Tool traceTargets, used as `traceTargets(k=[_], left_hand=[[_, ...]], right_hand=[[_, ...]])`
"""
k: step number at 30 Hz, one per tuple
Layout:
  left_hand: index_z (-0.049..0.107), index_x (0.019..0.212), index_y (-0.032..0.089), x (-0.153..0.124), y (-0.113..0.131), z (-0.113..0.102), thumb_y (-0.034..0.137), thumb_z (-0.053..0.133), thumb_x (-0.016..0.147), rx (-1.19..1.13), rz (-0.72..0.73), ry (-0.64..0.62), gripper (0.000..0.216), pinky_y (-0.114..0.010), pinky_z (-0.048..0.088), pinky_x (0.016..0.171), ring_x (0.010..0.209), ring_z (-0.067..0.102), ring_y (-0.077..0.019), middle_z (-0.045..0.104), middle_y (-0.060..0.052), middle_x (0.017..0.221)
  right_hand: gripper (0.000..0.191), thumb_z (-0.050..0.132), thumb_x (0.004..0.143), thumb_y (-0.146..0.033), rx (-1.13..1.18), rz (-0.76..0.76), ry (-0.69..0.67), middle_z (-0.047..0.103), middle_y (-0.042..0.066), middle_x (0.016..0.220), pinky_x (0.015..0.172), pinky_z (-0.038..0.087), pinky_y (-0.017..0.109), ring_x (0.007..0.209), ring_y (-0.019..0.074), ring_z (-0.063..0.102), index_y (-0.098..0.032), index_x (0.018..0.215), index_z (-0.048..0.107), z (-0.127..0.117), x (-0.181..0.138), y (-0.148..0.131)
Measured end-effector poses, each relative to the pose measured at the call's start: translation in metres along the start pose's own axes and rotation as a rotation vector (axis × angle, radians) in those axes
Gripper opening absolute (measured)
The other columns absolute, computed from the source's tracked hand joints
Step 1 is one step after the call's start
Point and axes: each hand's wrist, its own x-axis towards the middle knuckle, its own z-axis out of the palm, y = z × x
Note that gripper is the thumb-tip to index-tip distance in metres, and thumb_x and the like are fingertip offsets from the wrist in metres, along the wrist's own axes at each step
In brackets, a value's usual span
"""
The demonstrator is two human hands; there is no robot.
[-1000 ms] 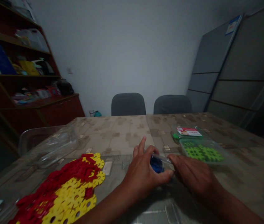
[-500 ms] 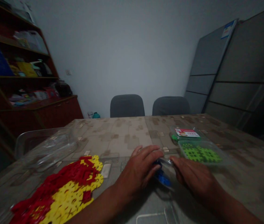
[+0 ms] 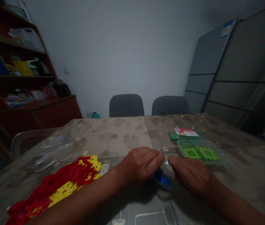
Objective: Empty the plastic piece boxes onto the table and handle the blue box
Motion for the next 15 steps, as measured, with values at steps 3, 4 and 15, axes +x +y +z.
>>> traceTargets(k=[3, 4, 15], left_hand=[[0.059, 0.095, 0.009, 0.002, -0.002, 0.001, 0.016, 0.036, 0.099, 0.033, 0.001, -0.047, 0.024, -0.027, 0.053, 0.057, 0.063, 0.058, -0.0151, 0.063, -0.004, 0.071], [0.059, 0.094, 0.011, 0.003, -0.002, 0.001, 0.017, 0.033, 0.100, 0.045, -0.006, -0.068, 0.027, -0.027, 0.052, 0.056, 0.062, 0.057, -0.0151, 0.062, -0.003, 0.071], [0.057, 0.099, 0.009, 0.001, -0.003, 0.005, 0.016, 0.037, 0.098, 0.091, 0.007, -0.009, 0.021, -0.028, 0.048, 0.049, 0.058, 0.056, -0.0149, 0.063, -0.002, 0.071]], right_hand=[[0.022, 0.031, 0.102, -0.012, 0.009, 0.022, -0.013, 0.066, 0.008, 0.077, 0.059, 0.055, 0.027, 0.066, 0.0149, 0.065, -0.005, 0.105, 0.052, -0.001, -0.002, 0.000], [0.022, 0.031, 0.102, -0.012, 0.010, 0.025, -0.009, 0.067, 0.009, 0.078, 0.060, 0.056, 0.027, 0.067, 0.0149, 0.065, -0.005, 0.106, 0.052, -0.001, -0.002, 0.000], [0.024, 0.042, 0.096, -0.008, -0.008, 0.030, -0.004, 0.067, 0.013, 0.095, 0.073, 0.057, 0.033, 0.087, 0.0200, 0.066, -0.005, 0.114, 0.057, -0.005, 0.008, 0.007]])
